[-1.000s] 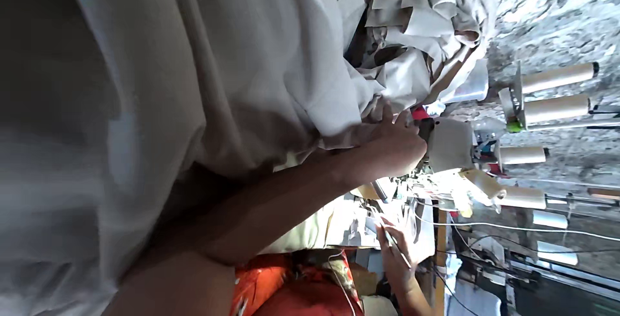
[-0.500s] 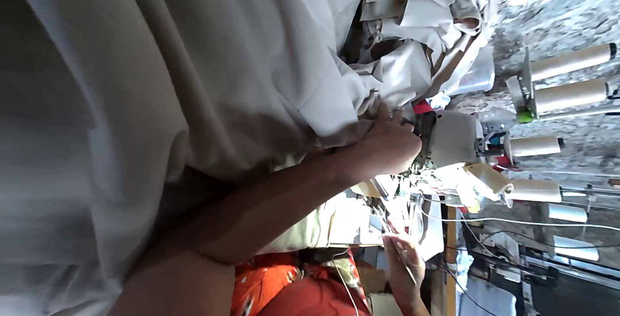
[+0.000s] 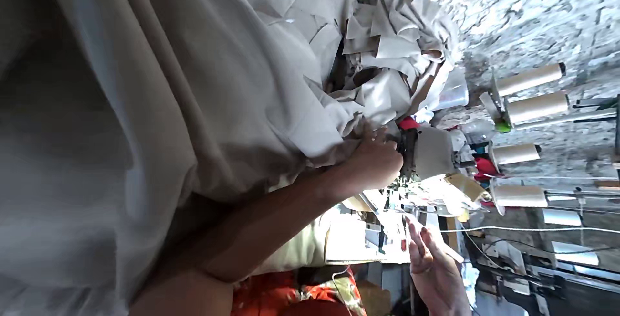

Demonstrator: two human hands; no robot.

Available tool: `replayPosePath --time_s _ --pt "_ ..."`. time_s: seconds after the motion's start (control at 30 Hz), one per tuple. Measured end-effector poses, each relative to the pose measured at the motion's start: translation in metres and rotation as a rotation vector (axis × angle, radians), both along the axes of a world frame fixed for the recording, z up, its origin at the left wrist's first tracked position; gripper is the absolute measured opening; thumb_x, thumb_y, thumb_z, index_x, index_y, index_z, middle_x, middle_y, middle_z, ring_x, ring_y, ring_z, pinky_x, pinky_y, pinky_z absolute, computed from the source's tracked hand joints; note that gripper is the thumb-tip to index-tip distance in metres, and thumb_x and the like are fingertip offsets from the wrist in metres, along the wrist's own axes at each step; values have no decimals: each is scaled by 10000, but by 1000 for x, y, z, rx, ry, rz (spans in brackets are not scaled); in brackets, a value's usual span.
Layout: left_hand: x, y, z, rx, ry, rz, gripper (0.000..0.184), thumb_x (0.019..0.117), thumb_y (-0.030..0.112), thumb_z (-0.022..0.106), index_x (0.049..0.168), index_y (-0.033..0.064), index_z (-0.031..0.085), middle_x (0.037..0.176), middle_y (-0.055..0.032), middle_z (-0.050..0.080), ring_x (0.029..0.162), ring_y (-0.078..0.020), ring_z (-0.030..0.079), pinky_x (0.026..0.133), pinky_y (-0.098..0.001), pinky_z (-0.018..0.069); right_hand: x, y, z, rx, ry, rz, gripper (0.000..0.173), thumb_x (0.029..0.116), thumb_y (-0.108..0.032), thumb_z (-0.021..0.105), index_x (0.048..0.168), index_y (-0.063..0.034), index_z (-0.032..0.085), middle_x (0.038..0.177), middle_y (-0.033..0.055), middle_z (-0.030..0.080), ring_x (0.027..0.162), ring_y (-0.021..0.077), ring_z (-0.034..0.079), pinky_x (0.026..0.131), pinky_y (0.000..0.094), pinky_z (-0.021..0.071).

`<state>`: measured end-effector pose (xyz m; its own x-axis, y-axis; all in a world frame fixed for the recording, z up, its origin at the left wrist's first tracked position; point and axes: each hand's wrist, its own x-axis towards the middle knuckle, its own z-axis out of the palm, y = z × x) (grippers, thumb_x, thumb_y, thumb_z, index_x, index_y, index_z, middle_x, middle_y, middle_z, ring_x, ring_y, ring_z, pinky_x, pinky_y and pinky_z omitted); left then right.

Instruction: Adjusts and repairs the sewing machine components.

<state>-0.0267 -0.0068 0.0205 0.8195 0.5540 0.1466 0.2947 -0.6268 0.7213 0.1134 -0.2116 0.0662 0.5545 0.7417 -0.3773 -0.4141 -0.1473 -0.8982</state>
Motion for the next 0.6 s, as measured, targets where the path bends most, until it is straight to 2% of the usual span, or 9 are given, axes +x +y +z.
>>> replayPosePath --time_s 0.03,0.1,0.17,0.23,0.3,0.37,0.4,0.5,0.6 --pt "-1 0 2 -7 18 -9 288 1055 270 538 1105 71 740 1404 -159 601 1506 -446 280 1174 -746 71 -1 4 -1 -11 -5 16 206 1006 -30 530 974 -41 733 1048 143 780 834 183 782 725 255 640" --pt "-4 0 4 -11 24 -12 295 1057 281 542 1121 68 736 1424 -165 584 1504 -450 279 1176 -738 93 -7 12 -1 -24 -99 14 312 1049 -46 432 970 -62 733 987 110 792 817 167 781 723 251 638" --pt "-3 -1 2 11 6 3 287 1048 281 558 1081 62 741 1383 -173 604 1476 -452 324 1164 -735 142 -16 21 -4 23 -289 -49 325 1044 43 365 943 -78 649 911 86 793 765 161 779 667 263 645" --pt "-2 -1 1 3 11 -1 281 1048 258 553 1092 50 737 1388 -177 601 1488 -451 307 1163 -741 128 -15 26 -11 189 -516 -5 276 942 137 468 954 -111 588 947 69 789 834 163 780 700 285 651" --pt "0 -2 -1 15 6 15 264 1043 251 570 1081 58 746 1357 -167 623 1478 -447 325 1160 -751 122 -9 31 -19 332 -781 81 267 874 91 622 952 -158 561 993 56 787 904 179 778 728 303 656" --pt "0 -3 0 16 13 19 252 1040 249 577 1061 65 748 1341 -156 632 1478 -441 327 1160 -754 117 -2 35 -26 443 -1041 194 234 895 -51 728 972 -239 613 1034 9 787 952 179 771 774 306 655" --pt "0 -3 0 11 12 19 246 1036 247 584 1047 67 751 1342 -155 633 1478 -444 325 1158 -757 110 2 36 -29 489 -1136 259 207 926 -113 729 1006 -270 620 1066 -10 779 974 186 767 802 312 655" --pt "-1 -2 1 -7 21 11 234 1038 239 580 1073 84 752 1355 -157 628 1484 -444 315 1161 -756 78 4 41 -37 522 -1208 344 152 977 -185 690 1044 -293 605 1125 -21 767 995 192 763 828 317 650" --pt "-2 -1 1 -10 26 10 256 1048 259 563 1095 94 752 1371 -146 621 1488 -433 316 1170 -748 86 6 43 -40 487 -1260 347 132 991 -205 675 1048 -291 591 1108 -48 767 985 164 762 832 299 648"
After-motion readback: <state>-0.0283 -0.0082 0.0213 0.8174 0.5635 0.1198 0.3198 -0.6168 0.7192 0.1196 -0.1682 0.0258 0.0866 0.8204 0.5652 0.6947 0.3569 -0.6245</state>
